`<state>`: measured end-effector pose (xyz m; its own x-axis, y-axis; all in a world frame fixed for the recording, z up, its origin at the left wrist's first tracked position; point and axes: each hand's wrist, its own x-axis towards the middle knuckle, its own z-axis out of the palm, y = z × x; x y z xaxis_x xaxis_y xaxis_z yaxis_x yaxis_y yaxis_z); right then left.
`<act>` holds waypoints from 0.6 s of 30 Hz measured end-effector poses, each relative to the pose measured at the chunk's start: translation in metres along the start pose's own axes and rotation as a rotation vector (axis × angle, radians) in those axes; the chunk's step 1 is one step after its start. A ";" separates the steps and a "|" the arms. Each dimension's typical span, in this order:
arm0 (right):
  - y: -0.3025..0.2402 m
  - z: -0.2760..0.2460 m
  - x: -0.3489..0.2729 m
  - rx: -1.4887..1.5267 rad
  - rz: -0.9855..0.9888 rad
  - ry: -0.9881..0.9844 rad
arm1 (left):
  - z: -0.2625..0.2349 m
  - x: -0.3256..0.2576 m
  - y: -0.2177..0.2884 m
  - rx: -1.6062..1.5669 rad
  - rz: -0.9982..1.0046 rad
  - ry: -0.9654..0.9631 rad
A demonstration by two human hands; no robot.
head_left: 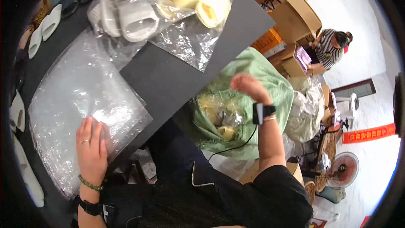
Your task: Packing various types and colors of shoes into plastic bags and placing them into a larger collection bag.
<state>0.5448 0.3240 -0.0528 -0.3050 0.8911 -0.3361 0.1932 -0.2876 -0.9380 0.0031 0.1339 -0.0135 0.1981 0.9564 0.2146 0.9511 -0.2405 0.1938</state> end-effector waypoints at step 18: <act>0.573 -0.107 0.000 0.023 0.452 0.861 | 0.016 0.009 0.012 0.167 0.022 -0.106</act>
<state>0.7555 0.1965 -0.5811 0.5819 0.6438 -0.4969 0.1031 -0.6645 -0.7401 0.0200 0.1423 -0.0243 0.2349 0.9654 0.1132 0.9706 -0.2393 0.0272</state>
